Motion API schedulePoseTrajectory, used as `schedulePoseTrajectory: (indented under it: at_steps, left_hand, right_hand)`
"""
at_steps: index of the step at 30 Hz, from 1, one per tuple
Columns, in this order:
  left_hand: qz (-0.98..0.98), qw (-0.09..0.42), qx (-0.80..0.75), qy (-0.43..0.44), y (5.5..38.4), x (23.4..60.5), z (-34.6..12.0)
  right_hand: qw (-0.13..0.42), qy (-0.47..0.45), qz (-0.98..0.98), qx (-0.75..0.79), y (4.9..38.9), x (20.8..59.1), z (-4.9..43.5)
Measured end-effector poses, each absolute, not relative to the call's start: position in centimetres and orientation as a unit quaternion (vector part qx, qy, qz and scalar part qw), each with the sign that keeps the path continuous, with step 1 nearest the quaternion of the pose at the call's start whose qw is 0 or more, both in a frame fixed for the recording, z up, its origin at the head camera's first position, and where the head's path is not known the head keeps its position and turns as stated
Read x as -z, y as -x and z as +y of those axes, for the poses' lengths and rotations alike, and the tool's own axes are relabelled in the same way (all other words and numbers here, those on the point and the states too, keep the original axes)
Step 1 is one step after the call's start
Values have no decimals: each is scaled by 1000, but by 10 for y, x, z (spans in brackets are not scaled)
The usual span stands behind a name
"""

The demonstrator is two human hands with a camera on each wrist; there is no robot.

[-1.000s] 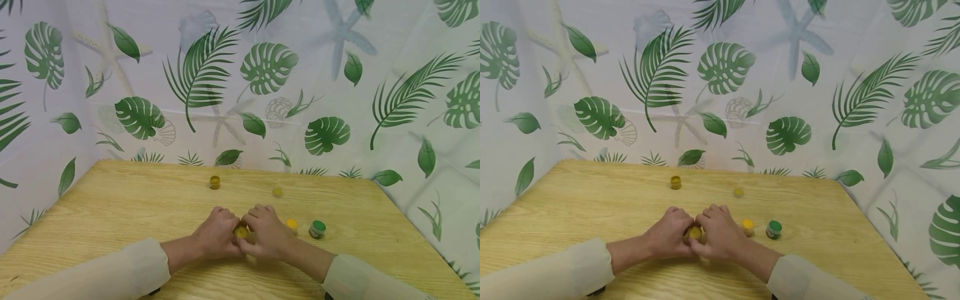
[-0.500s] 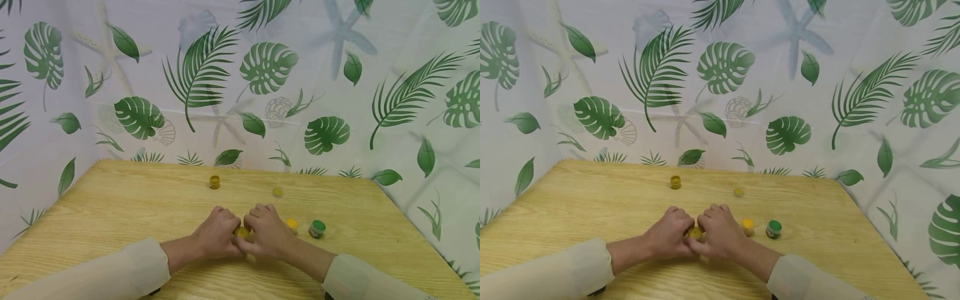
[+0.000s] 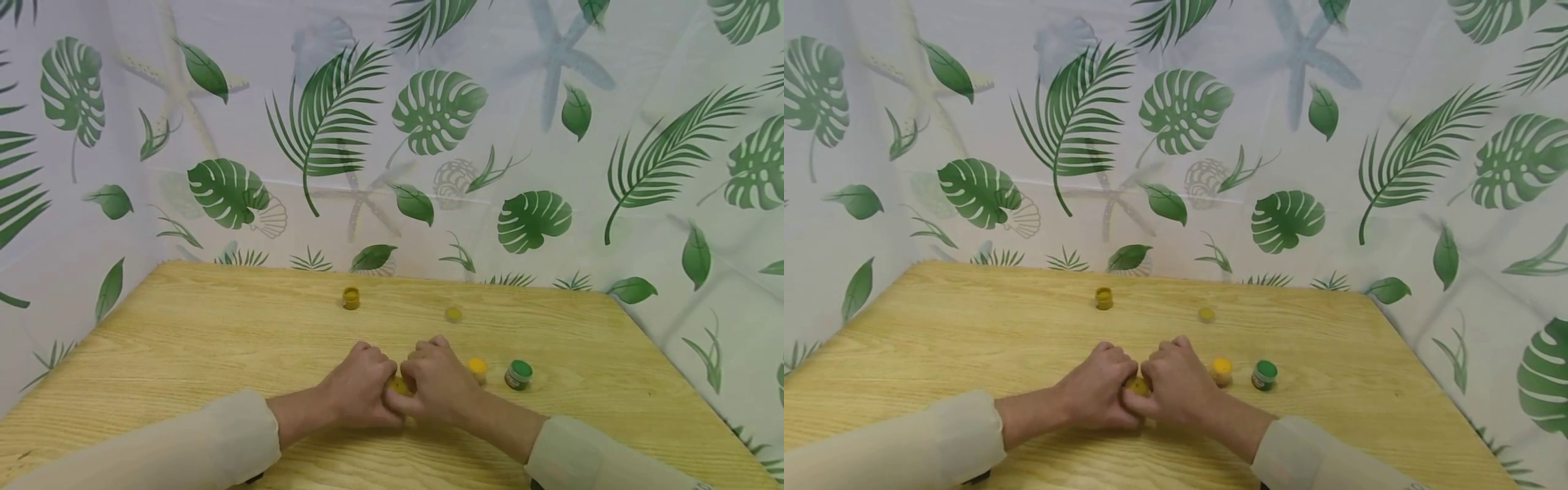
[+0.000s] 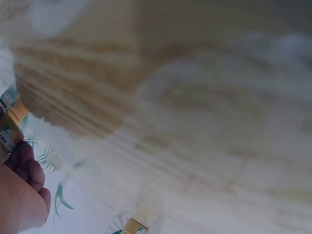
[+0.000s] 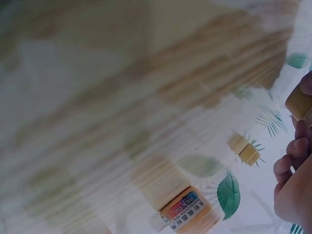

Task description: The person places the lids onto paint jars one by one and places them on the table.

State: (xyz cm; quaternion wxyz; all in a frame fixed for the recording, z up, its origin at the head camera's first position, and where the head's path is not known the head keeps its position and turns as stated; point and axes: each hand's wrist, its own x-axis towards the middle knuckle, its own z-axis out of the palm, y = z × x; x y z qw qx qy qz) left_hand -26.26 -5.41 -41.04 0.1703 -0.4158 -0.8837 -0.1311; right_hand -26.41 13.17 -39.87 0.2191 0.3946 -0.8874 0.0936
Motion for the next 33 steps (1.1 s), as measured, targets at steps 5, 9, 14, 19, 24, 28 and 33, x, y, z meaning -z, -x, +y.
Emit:
schedulePoseTrajectory:
  at_steps: [5, 9, 14, 19, 24, 28, 33]
  left_hand:
    - [-891, 155, 145, 400, 262, 408, -55]
    - [-894, 165, 140, 394, 263, 410, -55]
    - [-890, 174, 137, 399, 264, 412, -56]
    - [-892, 161, 140, 399, 263, 412, -57]
    - [-893, 159, 124, 402, 261, 412, -56]
    - [-890, 154, 120, 411, 261, 413, -54]
    - [-889, 136, 125, 419, 261, 412, -51]
  right_hand:
    - [188, -375, -903, -87, 262, 398, 133]
    - [186, -382, -901, -89, 262, 398, 133]
    - [206, -389, -893, -90, 262, 399, 131]
    - [213, -388, -893, -84, 262, 399, 129]
    - [196, -383, -899, -81, 262, 398, 127]
    - [174, -378, -907, -70, 262, 397, 126]
    - [166, -376, -909, -64, 262, 399, 125]
